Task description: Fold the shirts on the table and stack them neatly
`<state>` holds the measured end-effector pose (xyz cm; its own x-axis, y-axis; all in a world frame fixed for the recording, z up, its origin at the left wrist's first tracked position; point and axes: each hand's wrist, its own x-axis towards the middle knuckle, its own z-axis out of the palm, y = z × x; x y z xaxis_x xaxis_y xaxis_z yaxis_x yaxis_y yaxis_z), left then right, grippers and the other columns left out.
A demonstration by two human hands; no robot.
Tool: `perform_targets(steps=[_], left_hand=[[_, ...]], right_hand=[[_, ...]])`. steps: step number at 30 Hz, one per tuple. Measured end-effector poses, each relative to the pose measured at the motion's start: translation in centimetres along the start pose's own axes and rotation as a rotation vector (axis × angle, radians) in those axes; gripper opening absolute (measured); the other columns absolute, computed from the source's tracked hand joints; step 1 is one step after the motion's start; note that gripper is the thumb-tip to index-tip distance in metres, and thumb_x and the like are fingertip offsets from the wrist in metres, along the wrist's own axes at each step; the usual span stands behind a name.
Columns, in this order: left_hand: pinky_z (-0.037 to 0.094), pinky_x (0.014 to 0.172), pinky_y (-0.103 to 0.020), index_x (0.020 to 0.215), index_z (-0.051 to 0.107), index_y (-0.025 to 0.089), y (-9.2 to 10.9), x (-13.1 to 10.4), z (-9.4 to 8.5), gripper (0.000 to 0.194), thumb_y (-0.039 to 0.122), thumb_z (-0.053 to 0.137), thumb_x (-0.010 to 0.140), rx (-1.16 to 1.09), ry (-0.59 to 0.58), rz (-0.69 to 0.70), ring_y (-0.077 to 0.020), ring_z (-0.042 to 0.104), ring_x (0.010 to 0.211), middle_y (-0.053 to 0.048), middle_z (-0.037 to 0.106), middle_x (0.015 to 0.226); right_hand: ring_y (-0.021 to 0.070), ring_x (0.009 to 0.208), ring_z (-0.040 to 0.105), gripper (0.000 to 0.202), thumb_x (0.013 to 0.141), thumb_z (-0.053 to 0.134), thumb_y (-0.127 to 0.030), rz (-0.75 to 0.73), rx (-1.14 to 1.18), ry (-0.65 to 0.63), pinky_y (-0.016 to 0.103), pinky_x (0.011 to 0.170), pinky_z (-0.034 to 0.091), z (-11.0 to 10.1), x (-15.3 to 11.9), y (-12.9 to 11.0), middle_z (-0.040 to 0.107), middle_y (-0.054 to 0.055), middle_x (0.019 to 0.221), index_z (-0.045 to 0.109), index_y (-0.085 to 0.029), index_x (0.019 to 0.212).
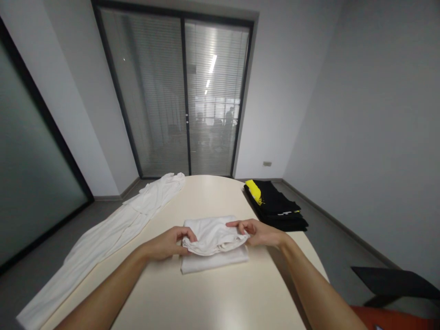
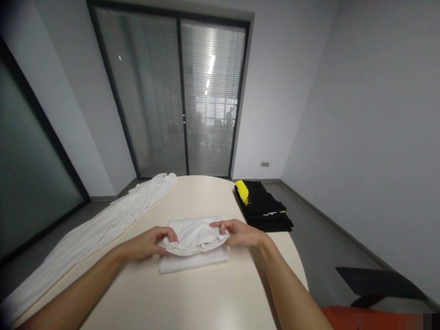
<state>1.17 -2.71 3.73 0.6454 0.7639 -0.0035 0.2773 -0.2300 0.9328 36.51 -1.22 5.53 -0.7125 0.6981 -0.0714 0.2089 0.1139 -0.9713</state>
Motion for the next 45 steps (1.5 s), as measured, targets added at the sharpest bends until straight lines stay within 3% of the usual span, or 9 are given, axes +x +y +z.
perform_targets(steps=[6,15,19,24,27,30,33,38,45], left_hand=[[0.044,0.074,-0.024,0.089,0.067,0.019,0.7,-0.4,-0.2,0.031,0.031,0.082,0.065,0.086,-0.090,-0.095,-0.0168,0.058,0.086,-0.001,0.066,0.094],[0.045,0.095,-0.031,0.087,0.071,0.021,1.5,-0.7,-0.6,0.029,0.039,0.082,0.067,0.182,-0.157,0.012,-0.0213,0.062,0.102,-0.003,0.070,0.107],[0.045,0.096,-0.032,0.082,0.078,0.026,2.6,-1.3,-1.4,0.028,0.048,0.062,0.089,0.301,-0.171,0.067,-0.0227,0.062,0.106,-0.005,0.074,0.109],[0.048,0.092,-0.035,0.070,0.077,0.026,2.1,-0.7,-0.7,0.038,0.046,0.055,0.094,0.473,0.199,0.169,-0.0241,0.061,0.100,-0.006,0.074,0.089],[0.042,0.106,-0.042,0.107,0.074,0.025,1.2,0.1,0.8,0.027,0.041,0.058,0.093,0.595,0.411,0.245,-0.0258,0.055,0.119,-0.009,0.067,0.122],[0.024,0.120,-0.052,0.146,0.048,0.029,0.4,0.3,2.3,0.061,0.044,0.063,0.089,0.740,0.277,0.263,-0.0319,0.026,0.148,-0.009,0.032,0.161],[0.012,0.121,-0.059,0.157,0.025,0.032,-0.4,0.1,3.1,0.078,0.053,0.059,0.090,0.842,0.071,0.178,-0.0360,0.001,0.152,-0.007,0.008,0.167],[0.007,0.120,-0.061,0.159,0.015,0.033,-0.8,-0.1,3.1,0.081,0.060,0.053,0.092,0.875,-0.009,0.093,-0.0375,-0.006,0.151,-0.009,0.001,0.167],[0.008,0.119,-0.063,0.158,0.020,0.034,-0.1,-0.2,3.3,0.084,0.064,0.056,0.088,0.891,0.006,0.064,-0.0396,0.003,0.152,-0.010,0.008,0.167]], right_hand=[[0.0274,0.145,0.033,0.021,0.061,0.072,-0.016,0.052,-0.171,-0.119,0.041,0.116,0.022,0.5,-0.6,-1.6,0.047,0.011,0.151,0.056,-0.021,0.073],[0.0285,0.146,0.033,0.023,0.063,0.081,-0.032,0.090,-0.312,-0.158,0.040,0.114,0.030,1.4,-0.8,-2.8,0.043,0.007,0.154,0.064,-0.022,0.074],[0.0304,0.143,0.037,0.026,0.063,0.085,-0.041,0.121,-0.377,-0.128,0.042,0.116,0.029,1.6,-1.4,-3.5,0.046,0.004,0.152,0.071,-0.024,0.076],[0.0335,0.139,0.037,0.035,0.082,0.068,-0.055,0.088,-0.485,0.041,0.052,0.117,0.027,1.1,-1.2,-3.1,0.060,0.003,0.139,0.075,-0.025,0.065],[0.0343,0.140,0.034,0.039,0.089,0.060,-0.057,-0.106,-0.568,0.344,0.060,0.118,0.018,1.7,0.0,-2.4,0.067,0.005,0.127,0.075,-0.026,0.070],[0.0320,0.146,0.027,0.039,0.092,0.056,-0.055,-0.205,-0.633,0.446,0.060,0.119,0.013,3.4,1.3,-1.8,0.056,0.006,0.143,0.071,-0.030,0.118],[0.0327,0.152,0.013,0.074,0.087,0.061,-0.061,-0.122,-0.690,0.198,0.058,0.121,0.003,5.2,2.1,-1.2,0.027,0.006,0.163,0.038,-0.034,0.152],[0.0347,0.152,-0.002,0.098,0.077,0.067,-0.069,0.019,-0.712,0.039,0.056,0.120,-0.008,6.2,2.5,-0.2,0.006,0.007,0.166,0.021,-0.036,0.157],[0.0383,0.152,0.005,0.104,0.064,0.083,-0.057,-0.072,-0.772,0.086,0.061,0.119,-0.004,5.8,2.1,-1.0,0.018,0.009,0.165,0.035,-0.036,0.153]])
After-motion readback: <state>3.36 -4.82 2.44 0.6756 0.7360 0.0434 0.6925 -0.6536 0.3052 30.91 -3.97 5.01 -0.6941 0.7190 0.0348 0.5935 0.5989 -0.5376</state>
